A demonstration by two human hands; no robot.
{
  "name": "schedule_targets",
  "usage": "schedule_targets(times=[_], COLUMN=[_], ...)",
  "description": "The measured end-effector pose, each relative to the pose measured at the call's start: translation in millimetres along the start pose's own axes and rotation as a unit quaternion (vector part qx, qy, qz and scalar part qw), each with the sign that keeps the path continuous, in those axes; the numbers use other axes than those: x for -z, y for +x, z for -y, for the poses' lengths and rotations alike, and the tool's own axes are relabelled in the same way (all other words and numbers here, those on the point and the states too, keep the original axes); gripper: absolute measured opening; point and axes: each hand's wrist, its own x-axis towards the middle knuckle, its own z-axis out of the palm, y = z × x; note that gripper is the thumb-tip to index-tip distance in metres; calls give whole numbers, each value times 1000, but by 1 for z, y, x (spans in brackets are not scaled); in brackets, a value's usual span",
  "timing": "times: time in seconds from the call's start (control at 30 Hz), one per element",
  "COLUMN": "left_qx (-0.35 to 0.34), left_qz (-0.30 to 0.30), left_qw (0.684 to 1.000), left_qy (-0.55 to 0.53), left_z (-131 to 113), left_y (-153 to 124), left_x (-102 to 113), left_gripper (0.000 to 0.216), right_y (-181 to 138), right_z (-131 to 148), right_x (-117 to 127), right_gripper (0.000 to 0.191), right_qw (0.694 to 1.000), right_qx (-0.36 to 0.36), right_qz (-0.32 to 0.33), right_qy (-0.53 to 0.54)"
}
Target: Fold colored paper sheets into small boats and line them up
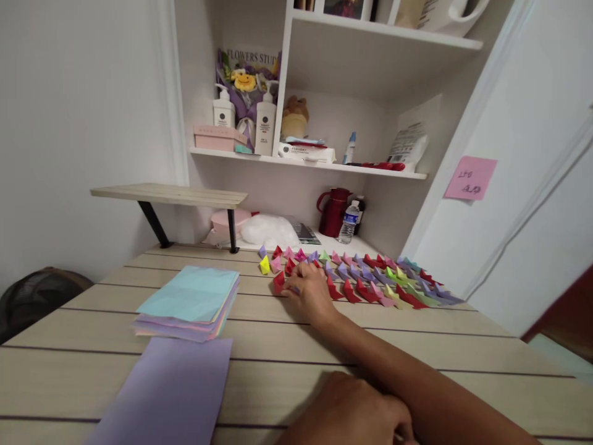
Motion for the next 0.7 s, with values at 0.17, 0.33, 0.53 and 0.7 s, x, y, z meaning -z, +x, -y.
schedule_targets(times=[0.17, 0.33, 0.53, 0.7], left_qx=[19, 18, 9, 3], left_qz=[-18, -38, -47, -33], left_qw=[998, 998, 999, 999], left_qy=[-49, -45, -12, 7], left_z=[-1, 1, 2, 3], left_y=[-1, -1, 0, 1], left_x=[4, -2, -8, -8], left_gripper=[26, 27, 28, 30], right_y=[-5, -10, -13, -13], right_z=[-3, -21, -27, -29], right_x=[-8, -5, -9, -12], right_gripper=[3, 4, 8, 5], right_qw=[1000, 999, 999, 999], right_qx=[-1, -13, 2, 3], right_qz=[-5, -16, -11, -7], right_qy=[-20, -34, -36, -34])
